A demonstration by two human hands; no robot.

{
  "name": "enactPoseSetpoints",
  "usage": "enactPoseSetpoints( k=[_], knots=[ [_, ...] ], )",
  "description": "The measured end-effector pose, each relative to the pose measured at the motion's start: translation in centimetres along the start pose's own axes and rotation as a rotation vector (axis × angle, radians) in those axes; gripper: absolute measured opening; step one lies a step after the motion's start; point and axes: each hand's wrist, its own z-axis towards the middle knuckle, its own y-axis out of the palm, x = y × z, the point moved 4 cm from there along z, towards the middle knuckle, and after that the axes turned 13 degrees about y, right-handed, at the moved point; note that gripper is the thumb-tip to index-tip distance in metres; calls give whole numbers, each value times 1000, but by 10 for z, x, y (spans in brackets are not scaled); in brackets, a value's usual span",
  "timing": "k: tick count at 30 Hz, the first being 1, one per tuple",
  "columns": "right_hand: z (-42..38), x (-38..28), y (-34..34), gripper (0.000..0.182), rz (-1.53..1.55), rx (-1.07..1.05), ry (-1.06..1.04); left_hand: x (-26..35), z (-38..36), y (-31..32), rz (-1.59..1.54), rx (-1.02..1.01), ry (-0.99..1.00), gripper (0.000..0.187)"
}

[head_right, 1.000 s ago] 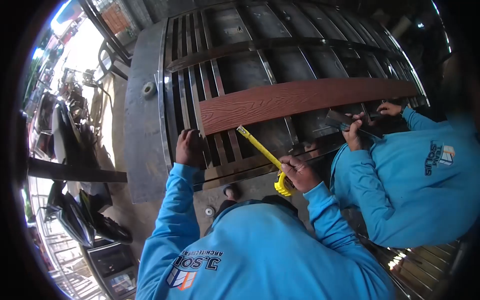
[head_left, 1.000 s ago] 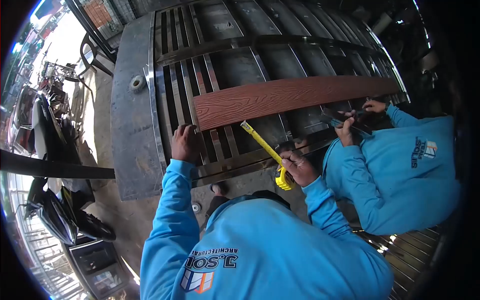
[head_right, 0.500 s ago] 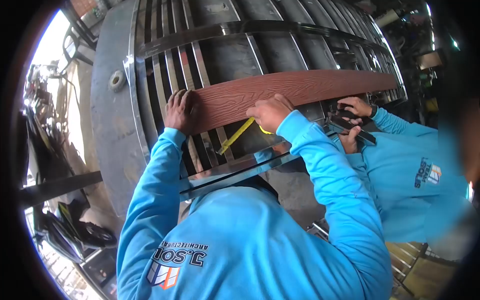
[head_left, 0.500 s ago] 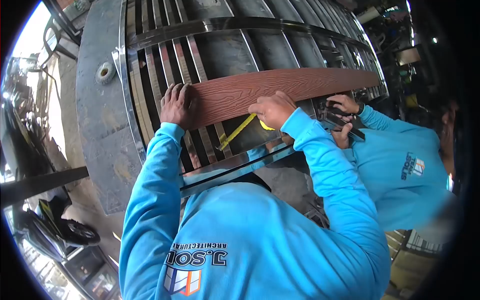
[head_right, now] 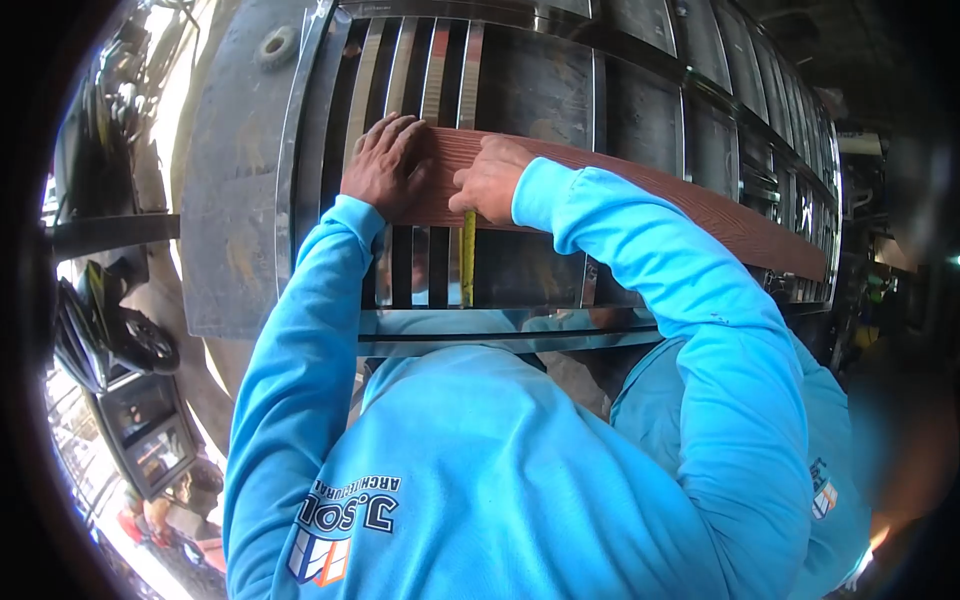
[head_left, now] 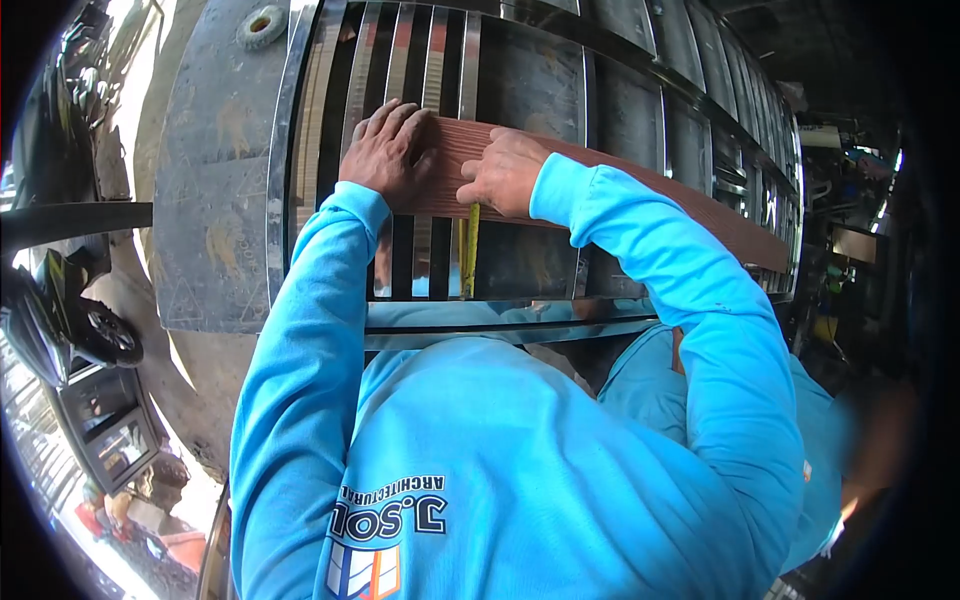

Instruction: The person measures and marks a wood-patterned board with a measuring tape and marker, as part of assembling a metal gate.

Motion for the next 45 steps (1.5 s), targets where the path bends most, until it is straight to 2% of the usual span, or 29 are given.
enactPoseSetpoints(
  k=[4, 7, 10, 13, 19, 22, 25, 27, 29, 31, 37, 45],
  knots=[
    [0, 4, -4, 9, 60, 18, 12, -1, 0, 2, -4, 31, 18, 58],
    [0, -1, -3, 10, 3, -57, -24, -1, 0, 2, 1, 37, 16, 58],
    [3, -5, -1, 12, -13, -46, -7, -1, 1, 3, -12, 51, 25, 59],
    [6, -8, 1, 15, -19, -176, 28, -1, 0, 3, -8, 53, 16, 60],
    [15, -16, 3, 21, -24, -295, 74, 0, -1, 4, -26, 111, 26, 61],
    [16, -16, 1, 22, -42, -311, 60, 11, -18, -8, -101, 350, -79, 50],
    [16, -16, 6, 21, -13, -282, 86, 61, -56, -23, -28, 438, -214, 20],
    [14, -15, 8, 21, 10, -262, 73, 93, -75, -19, -322, 333, -137, 15],
    [14, -16, 8, 20, 6, -272, 68, 118, -98, 4, -386, 56, -208, 21],
    [16, -19, 6, 20, -20, -309, 78, 125, -103, 12, -330, 5, -247, 24],
    [21, -16, 11, 21, -105, -377, 126, 127, -104, 21, -221, -82, -222, 15],
    [19, 32, -4, 17, 59, -273, 132, 127, -103, 18, -214, -130, -201, 13]
  ],
)
